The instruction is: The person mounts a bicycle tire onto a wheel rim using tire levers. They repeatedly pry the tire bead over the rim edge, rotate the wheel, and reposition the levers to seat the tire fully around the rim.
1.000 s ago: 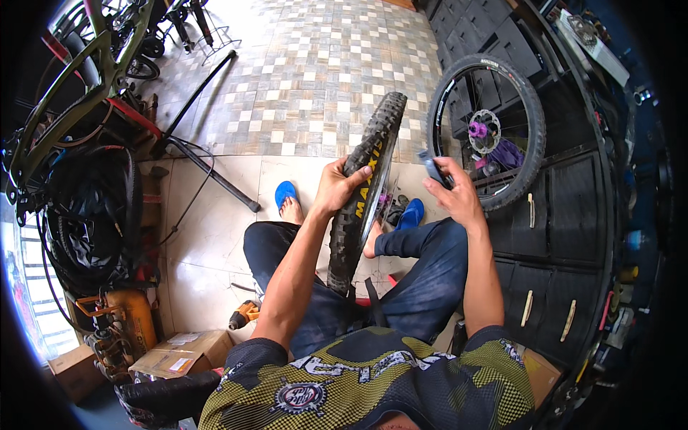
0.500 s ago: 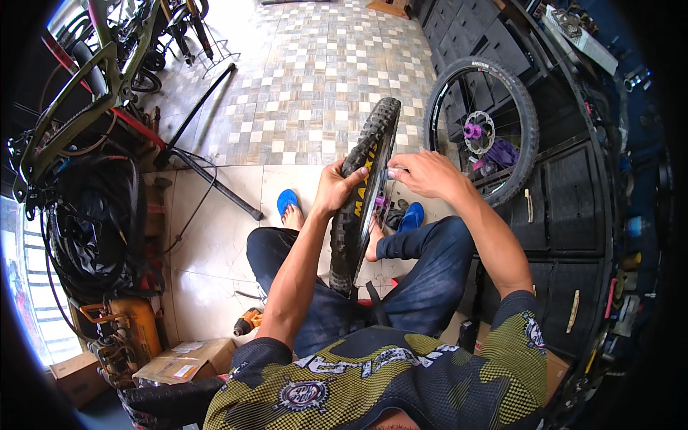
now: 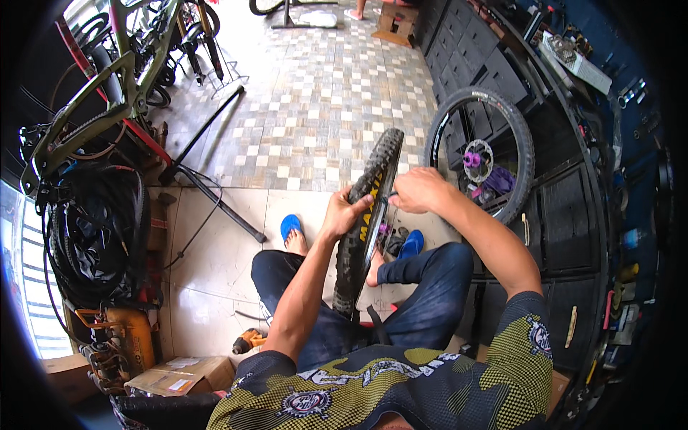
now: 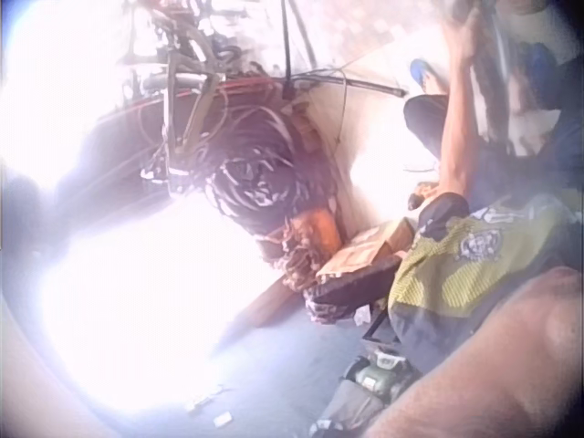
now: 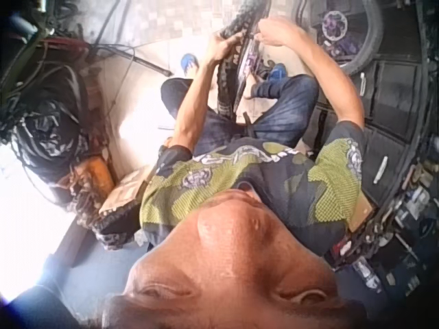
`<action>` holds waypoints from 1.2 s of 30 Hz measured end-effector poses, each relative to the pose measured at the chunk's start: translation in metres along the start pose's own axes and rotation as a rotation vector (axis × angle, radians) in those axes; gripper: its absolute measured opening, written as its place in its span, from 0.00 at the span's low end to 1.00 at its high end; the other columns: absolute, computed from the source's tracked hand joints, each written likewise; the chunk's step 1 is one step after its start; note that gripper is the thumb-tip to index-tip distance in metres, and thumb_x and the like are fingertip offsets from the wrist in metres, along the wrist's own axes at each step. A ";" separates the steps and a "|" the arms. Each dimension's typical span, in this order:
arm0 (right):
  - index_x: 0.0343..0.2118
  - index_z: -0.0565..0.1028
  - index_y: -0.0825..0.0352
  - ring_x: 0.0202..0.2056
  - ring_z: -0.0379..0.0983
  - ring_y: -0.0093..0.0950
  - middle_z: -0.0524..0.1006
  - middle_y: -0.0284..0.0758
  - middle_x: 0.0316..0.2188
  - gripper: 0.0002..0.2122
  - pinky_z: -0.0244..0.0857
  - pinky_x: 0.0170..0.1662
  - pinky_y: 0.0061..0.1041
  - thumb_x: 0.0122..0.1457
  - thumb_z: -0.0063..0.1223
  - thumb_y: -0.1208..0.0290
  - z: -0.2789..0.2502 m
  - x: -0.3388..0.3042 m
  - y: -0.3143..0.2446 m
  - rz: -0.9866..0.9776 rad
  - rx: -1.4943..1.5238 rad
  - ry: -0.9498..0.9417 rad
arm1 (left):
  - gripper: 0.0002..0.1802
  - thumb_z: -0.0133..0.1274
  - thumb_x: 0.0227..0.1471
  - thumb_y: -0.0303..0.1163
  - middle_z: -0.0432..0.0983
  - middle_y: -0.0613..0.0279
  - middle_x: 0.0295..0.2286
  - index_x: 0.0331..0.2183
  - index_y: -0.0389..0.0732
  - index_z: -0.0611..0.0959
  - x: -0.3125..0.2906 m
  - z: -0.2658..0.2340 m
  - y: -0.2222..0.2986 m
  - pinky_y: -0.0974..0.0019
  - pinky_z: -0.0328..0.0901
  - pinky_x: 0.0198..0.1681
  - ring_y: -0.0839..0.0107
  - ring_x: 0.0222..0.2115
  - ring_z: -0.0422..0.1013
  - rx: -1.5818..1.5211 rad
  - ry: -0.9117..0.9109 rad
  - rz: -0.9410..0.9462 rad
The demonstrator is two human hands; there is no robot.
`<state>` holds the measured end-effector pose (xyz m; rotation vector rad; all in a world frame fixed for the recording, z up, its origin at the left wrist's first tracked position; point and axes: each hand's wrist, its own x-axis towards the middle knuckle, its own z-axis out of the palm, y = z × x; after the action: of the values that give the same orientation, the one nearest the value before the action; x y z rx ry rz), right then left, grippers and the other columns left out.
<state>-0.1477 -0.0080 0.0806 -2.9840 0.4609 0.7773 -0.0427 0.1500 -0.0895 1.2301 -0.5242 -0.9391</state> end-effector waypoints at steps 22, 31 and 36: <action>0.24 0.86 0.59 0.35 0.86 0.36 0.86 0.39 0.28 0.05 0.76 0.36 0.35 0.51 0.61 0.67 -0.010 0.021 -0.019 -0.222 -0.365 0.151 | 0.18 0.67 0.58 0.35 0.83 0.67 0.31 0.44 0.33 0.84 -0.001 0.004 0.003 0.71 0.70 0.32 0.82 0.28 0.73 -0.034 -0.006 0.009; 0.31 0.88 0.58 0.40 0.85 0.31 0.87 0.34 0.34 0.07 0.77 0.40 0.32 0.55 0.59 0.67 -0.015 0.027 -0.049 -0.237 -0.323 0.055 | 0.14 0.66 0.59 0.32 0.82 0.68 0.32 0.42 0.33 0.84 0.002 -0.009 0.001 0.72 0.70 0.32 0.82 0.29 0.74 -0.019 0.022 -0.023; 0.28 0.86 0.63 0.35 0.85 0.39 0.85 0.39 0.28 0.08 0.77 0.39 0.39 0.56 0.59 0.66 0.011 0.033 -0.038 -0.170 -0.127 0.211 | 0.15 0.67 0.59 0.35 0.83 0.68 0.31 0.42 0.34 0.85 0.008 -0.025 -0.001 0.72 0.69 0.31 0.82 0.27 0.73 -0.049 0.081 -0.074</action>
<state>-0.1145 0.0201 0.0528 -3.1852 0.1640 0.4984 -0.0193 0.1573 -0.0988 1.2450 -0.3920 -0.9545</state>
